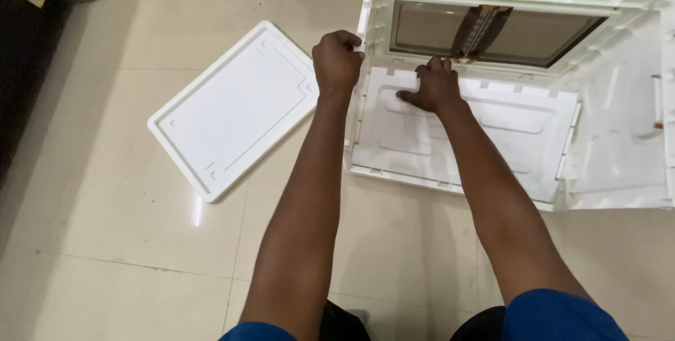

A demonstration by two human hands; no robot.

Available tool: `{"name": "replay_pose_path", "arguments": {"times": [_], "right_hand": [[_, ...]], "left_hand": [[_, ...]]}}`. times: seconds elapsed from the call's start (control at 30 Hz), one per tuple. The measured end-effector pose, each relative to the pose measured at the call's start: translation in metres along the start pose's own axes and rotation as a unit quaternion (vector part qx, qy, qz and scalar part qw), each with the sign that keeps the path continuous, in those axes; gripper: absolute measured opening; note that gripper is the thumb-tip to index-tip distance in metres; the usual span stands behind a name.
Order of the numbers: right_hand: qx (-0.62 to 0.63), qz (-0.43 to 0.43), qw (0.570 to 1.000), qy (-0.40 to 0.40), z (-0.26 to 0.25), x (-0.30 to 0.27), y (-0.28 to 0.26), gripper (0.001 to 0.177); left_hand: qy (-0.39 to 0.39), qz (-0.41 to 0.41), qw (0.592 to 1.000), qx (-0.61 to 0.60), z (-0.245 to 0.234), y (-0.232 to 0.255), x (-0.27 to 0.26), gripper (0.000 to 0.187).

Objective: The person assembles a white plastic storage box by unfolding its sides, inserting a frame, and placing the lid on top. They then stack the assembled box on top of other similar boxes and close the latches.

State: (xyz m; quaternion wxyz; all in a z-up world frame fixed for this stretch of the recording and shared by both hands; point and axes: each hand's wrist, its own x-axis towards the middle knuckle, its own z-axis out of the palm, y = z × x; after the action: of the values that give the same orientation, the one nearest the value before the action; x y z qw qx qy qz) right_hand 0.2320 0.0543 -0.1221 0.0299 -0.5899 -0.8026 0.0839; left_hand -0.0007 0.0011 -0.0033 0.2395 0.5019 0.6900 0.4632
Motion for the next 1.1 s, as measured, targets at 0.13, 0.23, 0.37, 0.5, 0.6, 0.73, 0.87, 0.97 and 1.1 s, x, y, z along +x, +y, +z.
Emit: {"name": "replay_pose_path", "arguments": {"times": [0.13,0.23,0.37,0.5,0.6,0.73,0.87,0.97,1.1], "right_hand": [[0.008,-0.027,0.998,0.053,-0.031,-0.026,-0.01,0.059],[-0.002,-0.067,0.995,0.075,-0.057,-0.044,-0.015,0.055],[0.01,-0.11,0.991,0.081,-0.083,-0.065,-0.023,0.05],[0.014,-0.122,0.992,0.023,-0.108,-0.083,-0.034,0.049],[0.003,-0.143,0.99,0.006,-0.122,-0.1,-0.044,0.048],[-0.014,-0.152,0.988,-0.034,-0.142,-0.118,-0.062,0.048],[-0.032,-0.159,0.983,-0.082,-0.159,-0.134,-0.08,0.05],[-0.039,-0.135,0.983,-0.118,-0.166,-0.146,-0.091,0.047],[-0.026,-0.136,0.981,-0.14,-0.174,-0.157,-0.1,0.048]], "left_hand": [[0.008,0.011,1.0,-0.01,0.004,-0.012,-0.001,0.026],[-0.011,0.022,0.998,-0.057,-0.006,-0.013,0.001,0.037],[-0.097,-0.043,0.992,0.063,-0.035,-0.003,-0.008,0.026],[-0.245,-0.163,0.949,0.115,-0.065,0.017,-0.024,0.024],[-0.257,-0.202,0.934,0.141,-0.076,0.026,-0.037,0.021],[-0.222,-0.202,0.947,0.115,-0.082,0.022,-0.045,0.014],[-0.232,-0.205,0.944,0.112,-0.081,0.014,-0.04,0.015],[-0.232,-0.202,0.945,0.115,-0.078,0.01,-0.04,0.018],[-0.214,-0.217,0.944,0.13,-0.076,0.015,-0.038,0.018]]}}
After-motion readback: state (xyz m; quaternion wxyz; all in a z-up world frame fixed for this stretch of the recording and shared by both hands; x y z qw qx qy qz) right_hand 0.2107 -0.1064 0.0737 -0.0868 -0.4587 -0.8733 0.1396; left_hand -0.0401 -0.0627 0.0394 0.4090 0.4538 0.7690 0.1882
